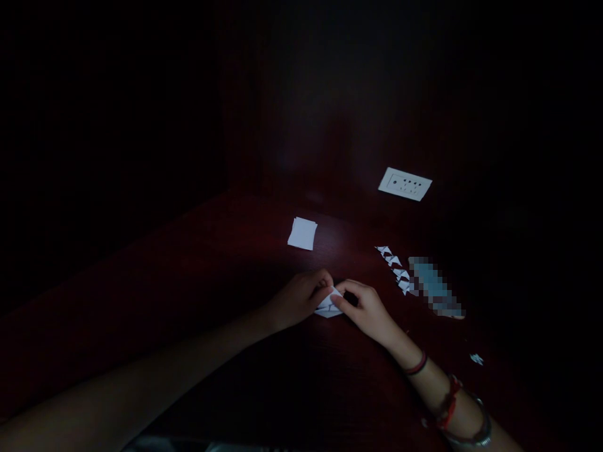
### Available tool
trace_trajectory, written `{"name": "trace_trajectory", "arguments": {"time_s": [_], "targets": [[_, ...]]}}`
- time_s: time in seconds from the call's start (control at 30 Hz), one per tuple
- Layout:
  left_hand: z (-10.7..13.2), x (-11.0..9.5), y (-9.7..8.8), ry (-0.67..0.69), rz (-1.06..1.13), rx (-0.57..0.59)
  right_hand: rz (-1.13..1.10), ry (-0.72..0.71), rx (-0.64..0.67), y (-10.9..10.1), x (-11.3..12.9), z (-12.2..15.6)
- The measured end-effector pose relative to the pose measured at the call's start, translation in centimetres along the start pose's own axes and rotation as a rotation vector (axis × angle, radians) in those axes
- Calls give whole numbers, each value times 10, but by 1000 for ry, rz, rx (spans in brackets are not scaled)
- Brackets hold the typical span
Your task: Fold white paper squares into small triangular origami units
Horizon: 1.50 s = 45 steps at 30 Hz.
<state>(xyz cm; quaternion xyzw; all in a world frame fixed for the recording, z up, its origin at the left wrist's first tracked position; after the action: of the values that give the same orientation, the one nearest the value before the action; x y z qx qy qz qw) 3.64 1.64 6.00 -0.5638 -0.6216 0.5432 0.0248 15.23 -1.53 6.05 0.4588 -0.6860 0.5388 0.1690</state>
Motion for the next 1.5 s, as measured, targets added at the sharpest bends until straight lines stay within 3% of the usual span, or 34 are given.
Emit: {"name": "trace_trajectory", "arguments": {"time_s": [0.4,0.63,0.77,1.03,1.2,1.5], "targets": [[2,-1,2,3,-93,-8,-56,64,-6,2,-8,-1],[1,-2,-2,-18,-58,-87,-98,107,-67,0,-16,-3],[-1,3,0,-57,36,-34,-179,93,-90,-1,-17,-4],[-2,12,5,-101,79,75,-376,222,-103,-3,-28,-3],[-1,13,5,-127,61,85,-326,219,-74,-3,-26,-3],[-2,21,7,-110,223,147,-211,237,-209,-15,-36,0]]}}
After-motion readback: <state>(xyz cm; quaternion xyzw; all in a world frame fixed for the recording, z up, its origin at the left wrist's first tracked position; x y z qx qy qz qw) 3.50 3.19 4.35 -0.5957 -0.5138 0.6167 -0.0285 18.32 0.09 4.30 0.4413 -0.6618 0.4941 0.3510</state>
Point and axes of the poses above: each hand's wrist, its own z-axis away from the middle knuckle, its own y-axis out of the palm, x = y × z, the point moved 5 cm from there along -z, towards the middle knuckle, and after that the axes turned 10 degrees about -z, right-handed, at the moved point
